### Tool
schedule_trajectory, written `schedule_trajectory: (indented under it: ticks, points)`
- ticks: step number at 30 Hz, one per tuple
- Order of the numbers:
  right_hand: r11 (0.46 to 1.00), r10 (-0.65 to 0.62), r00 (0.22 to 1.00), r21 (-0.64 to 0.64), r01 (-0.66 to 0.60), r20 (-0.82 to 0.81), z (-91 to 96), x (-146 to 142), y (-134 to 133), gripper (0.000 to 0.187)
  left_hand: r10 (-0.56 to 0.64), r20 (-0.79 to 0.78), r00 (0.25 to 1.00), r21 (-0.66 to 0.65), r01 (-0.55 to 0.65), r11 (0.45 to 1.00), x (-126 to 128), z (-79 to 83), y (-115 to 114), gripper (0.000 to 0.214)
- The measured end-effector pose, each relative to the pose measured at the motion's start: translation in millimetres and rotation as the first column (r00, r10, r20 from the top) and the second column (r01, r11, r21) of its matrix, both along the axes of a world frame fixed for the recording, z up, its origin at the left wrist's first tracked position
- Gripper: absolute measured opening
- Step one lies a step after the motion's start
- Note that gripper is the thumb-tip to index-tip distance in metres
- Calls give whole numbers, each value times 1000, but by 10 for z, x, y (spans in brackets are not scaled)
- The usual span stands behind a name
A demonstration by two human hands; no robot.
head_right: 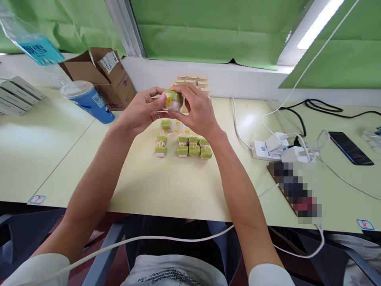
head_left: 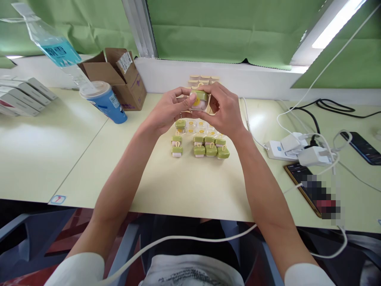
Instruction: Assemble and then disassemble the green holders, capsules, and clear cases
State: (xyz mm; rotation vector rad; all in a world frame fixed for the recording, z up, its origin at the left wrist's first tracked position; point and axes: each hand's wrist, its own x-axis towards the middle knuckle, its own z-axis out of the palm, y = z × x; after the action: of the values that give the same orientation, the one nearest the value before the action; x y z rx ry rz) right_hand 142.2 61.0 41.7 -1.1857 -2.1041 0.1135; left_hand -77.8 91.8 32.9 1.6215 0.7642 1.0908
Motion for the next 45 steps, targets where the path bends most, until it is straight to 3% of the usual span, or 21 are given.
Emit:
schedule_trajectory:
  ticks: [5, 10, 13, 15, 18, 23, 26, 30, 34, 38, 41, 45]
  points:
    - [994, 81, 996, -73, -79, 31, -3, -7, -7, 45, -11, -38, 999, -25, 10, 1000, -30, -54, 63, 58]
    - [988, 66, 994, -142, -52, 91, -38, 59, 38, 83, 81, -62, 995, -16, -82, 996, -96, -234, 267, 47]
    - [991, 55, 996, -122, -47, 69, -77, 120, 93, 70, 157, -44, 987, 5, -157, 988, -136, -269, 323, 50]
    - [989, 96, 995, -109, -99, -31, -128, 137, 153, 62, 167, -32, 986, 54, -165, 985, -134, -244, 305, 54]
    - [969, 167, 944, -130, -211, -286, -203, 113, 235, 67, 118, -28, 993, 180, -111, 977, -71, -177, 221, 56]
    - [836, 148, 760, -331, -438, -633, -157, 46, 190, 66, 103, -21, 994, 330, -90, 940, 57, -87, 82, 51]
    - [789, 147, 678, -328, -520, -720, -84, 47, 134, 59, 112, -14, 994, 397, -98, 913, 58, -75, 78, 58]
    - [860, 161, 687, -240, -450, -709, -110, 62, 192, 58, 91, -17, 996, 381, -78, 921, 14, -151, 186, 82]
    - [913, 223, 725, -122, -390, -652, -194, 37, 282, 55, 142, -18, 990, 361, -126, 924, -9, -245, 297, 60]
    - [945, 168, 772, -123, -304, -613, -178, -5, 266, 45, 145, 3, 989, 338, -137, 931, -2, -219, 278, 57]
    - [934, 155, 720, -137, -329, -676, -141, -23, 234, 48, 117, -1, 993, 316, -111, 942, 22, -167, 218, 53]
    - [899, 81, 567, -186, -397, -820, -132, -64, 211, 57, 78, -30, 997, 348, -63, 935, 54, -159, 176, 56]
